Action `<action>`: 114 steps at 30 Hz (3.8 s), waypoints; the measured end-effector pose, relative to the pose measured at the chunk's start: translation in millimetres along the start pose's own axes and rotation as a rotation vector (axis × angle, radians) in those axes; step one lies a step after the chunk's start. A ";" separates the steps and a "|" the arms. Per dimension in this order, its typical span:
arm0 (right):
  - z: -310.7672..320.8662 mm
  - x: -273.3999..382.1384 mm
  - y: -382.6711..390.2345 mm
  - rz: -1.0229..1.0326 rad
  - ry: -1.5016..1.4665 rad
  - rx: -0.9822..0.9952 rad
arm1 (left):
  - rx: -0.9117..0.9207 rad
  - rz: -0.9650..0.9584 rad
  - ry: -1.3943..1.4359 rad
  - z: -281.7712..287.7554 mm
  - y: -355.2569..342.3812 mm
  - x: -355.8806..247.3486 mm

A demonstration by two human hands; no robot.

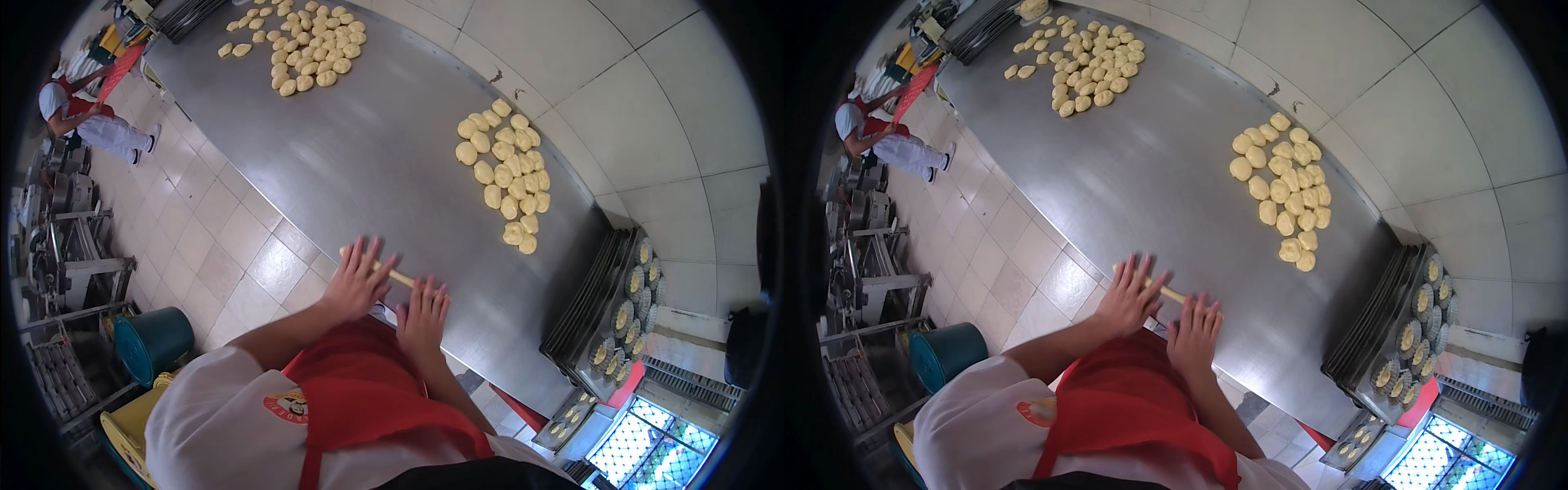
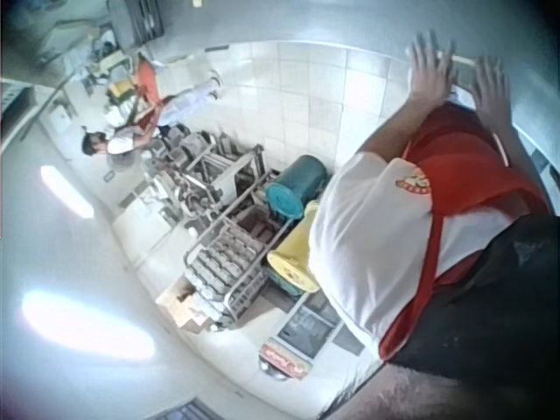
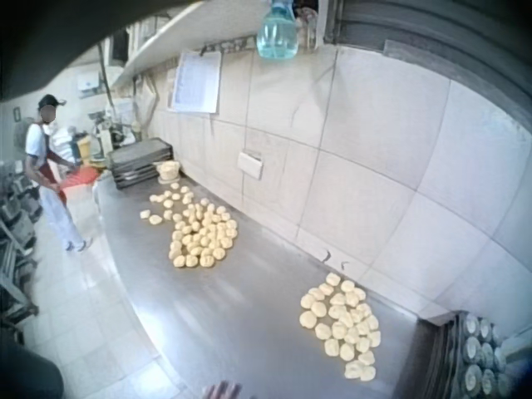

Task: The person wipes a yellow lid with a cloth, then rolls small portions of dough into long strips on a metal counter and shapes them into spirals, placing each into a metal cup on a tray.

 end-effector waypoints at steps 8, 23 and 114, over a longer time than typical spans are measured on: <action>45.1 -56.7 -183.4 -0.126 0.196 -0.336 | -0.277 0.062 0.039 13.9 -210.1 78.0; 72.1 -10.4 1.6 -0.350 -0.396 0.021 | 0.205 -0.038 0.660 23.0 -21.5 131.5; -0.2 5.5 36.1 -0.528 -0.063 -0.053 | -0.081 -0.300 0.876 0.0 -100.2 44.4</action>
Point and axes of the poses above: each hand's wrist, its own y-axis away from the middle knuckle, its own z-axis out of the back of the hand, x = y × z, the point moved 4 cm from there along -y, towards the middle knuckle, and after that the axes turned 8 degrees about -y, right-handed, at the moved point
